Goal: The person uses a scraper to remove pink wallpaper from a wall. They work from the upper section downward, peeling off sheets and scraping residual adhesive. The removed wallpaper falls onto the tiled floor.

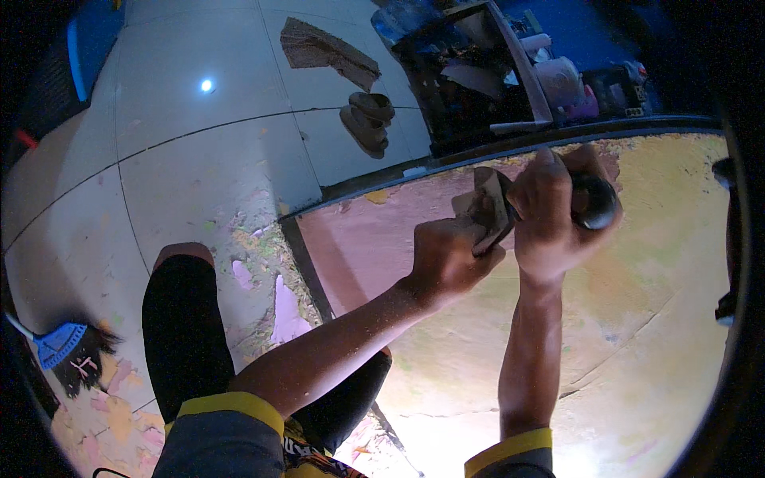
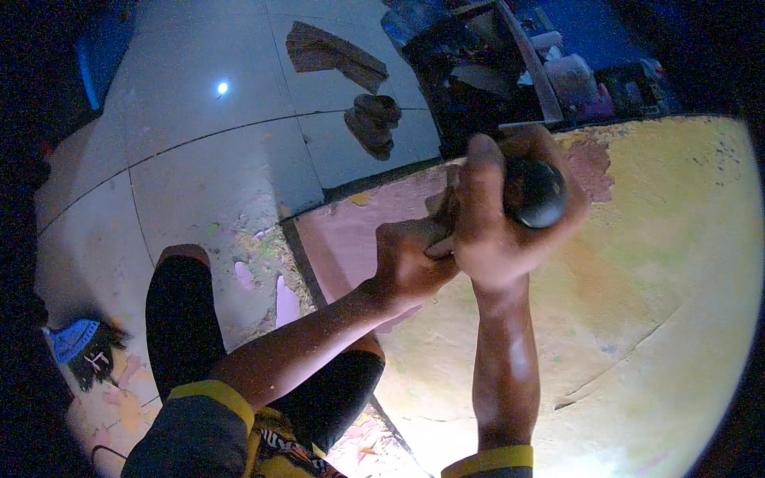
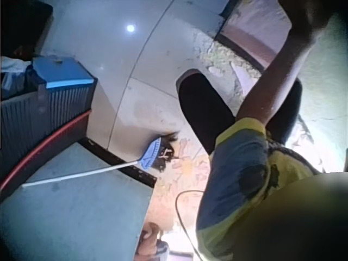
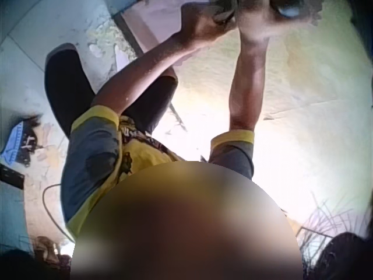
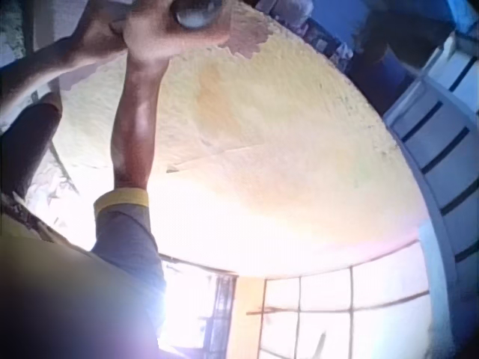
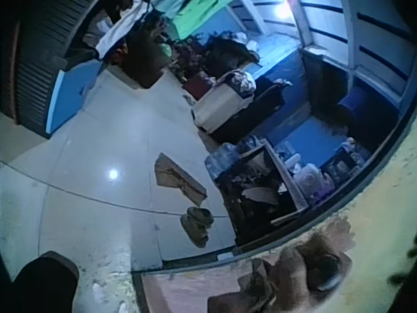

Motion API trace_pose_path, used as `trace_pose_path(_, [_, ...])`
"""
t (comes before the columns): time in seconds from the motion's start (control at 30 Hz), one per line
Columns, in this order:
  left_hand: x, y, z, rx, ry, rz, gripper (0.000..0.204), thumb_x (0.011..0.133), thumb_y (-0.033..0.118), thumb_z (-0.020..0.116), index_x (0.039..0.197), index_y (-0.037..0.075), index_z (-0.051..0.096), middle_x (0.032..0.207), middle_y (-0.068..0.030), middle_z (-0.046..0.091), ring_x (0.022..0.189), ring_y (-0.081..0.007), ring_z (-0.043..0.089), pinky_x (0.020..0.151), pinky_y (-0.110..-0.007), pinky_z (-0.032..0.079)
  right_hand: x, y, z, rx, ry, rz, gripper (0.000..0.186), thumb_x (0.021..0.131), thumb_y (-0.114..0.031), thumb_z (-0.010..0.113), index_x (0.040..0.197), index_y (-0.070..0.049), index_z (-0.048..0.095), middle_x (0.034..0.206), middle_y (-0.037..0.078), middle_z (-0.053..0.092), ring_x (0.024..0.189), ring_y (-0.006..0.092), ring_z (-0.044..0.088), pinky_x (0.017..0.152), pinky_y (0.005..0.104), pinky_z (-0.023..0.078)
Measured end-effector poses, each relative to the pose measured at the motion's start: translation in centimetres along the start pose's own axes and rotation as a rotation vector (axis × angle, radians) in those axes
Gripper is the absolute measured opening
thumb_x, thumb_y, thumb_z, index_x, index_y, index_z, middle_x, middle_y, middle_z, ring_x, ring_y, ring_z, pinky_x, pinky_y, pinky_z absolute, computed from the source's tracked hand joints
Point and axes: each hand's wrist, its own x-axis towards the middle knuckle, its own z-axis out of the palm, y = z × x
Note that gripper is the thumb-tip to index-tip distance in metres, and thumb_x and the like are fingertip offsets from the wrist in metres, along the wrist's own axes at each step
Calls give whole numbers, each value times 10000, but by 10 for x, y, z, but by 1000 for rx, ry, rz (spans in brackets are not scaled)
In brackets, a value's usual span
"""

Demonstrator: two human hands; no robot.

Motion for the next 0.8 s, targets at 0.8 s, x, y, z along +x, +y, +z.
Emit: trace_pose_path(0.8, [-18, -21, -7, 24, 26, -41, 169, 722, 153, 763, 828, 48, 685, 695, -174, 647, 619, -336, 656, 541, -398, 512, -21, 24, 14, 29, -24, -109, 209, 887, 12, 572, 737, -36, 435, 592, 19, 470, 465, 53, 405, 402, 227, 313])
